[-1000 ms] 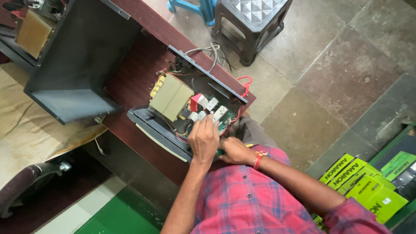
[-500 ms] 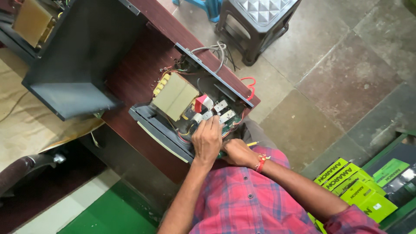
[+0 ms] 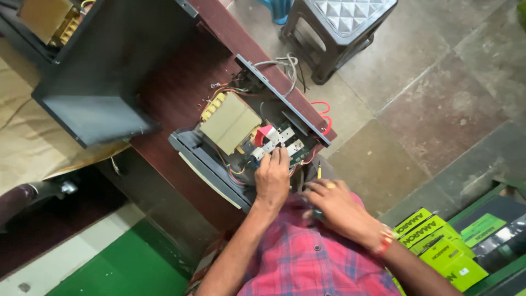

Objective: The person is repairing an electronic device, likely a battery charger. They hold a circuit board, connect wires to terminals, and use a screwdriver to tighten screws inside the device's casing.

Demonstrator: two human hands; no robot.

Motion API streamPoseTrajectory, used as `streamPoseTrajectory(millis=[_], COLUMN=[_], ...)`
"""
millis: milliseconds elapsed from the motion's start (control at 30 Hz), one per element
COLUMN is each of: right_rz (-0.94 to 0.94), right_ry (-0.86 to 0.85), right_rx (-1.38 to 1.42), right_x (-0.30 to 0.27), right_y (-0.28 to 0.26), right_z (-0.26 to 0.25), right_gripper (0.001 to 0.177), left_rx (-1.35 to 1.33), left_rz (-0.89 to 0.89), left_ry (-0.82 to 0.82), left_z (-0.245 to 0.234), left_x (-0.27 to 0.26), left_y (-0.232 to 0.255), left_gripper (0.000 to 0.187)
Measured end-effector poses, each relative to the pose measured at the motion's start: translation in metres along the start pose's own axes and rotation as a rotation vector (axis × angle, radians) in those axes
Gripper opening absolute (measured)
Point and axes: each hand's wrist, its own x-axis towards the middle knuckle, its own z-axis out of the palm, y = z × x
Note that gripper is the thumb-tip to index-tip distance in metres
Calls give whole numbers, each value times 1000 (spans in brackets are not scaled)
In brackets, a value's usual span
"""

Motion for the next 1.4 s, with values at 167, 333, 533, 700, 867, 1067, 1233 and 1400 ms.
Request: streamPoseTrajectory(millis=[167, 333, 533, 700, 867, 1067, 1233, 1400], right_rz=[130, 109, 130, 149, 149, 128, 95, 36], right_ry=[13, 36, -20, -66, -48, -62, 17, 65], right_rx=[95, 44, 93, 96, 108, 187, 255, 205], right_x=[-17, -23, -25, -21, -22, -25, -29, -22], right_y=[-2, 2, 5, 10, 13, 13, 7, 0], right_z=[-43, -50, -54, -60, -61, -68, -80, -86], right_gripper=[48, 45, 39, 36, 34, 26, 23, 20], left_rx=[11, 7, -7, -7, 14, 15, 49, 70], left_rz=[-30, -63, -51, -67, -74, -107, -153, -179], left_ry=[9, 37, 81, 81, 101, 56, 121, 104], left_z=[1, 0, -4, -3, -1, -4, -9, -12], left_x=[-4, -7, -9, -8, -5, -2, -4, -8], left_y=[6, 6, 6, 7, 9, 15, 16, 20], left_gripper=[39, 38, 37, 37, 39, 39, 38, 50])
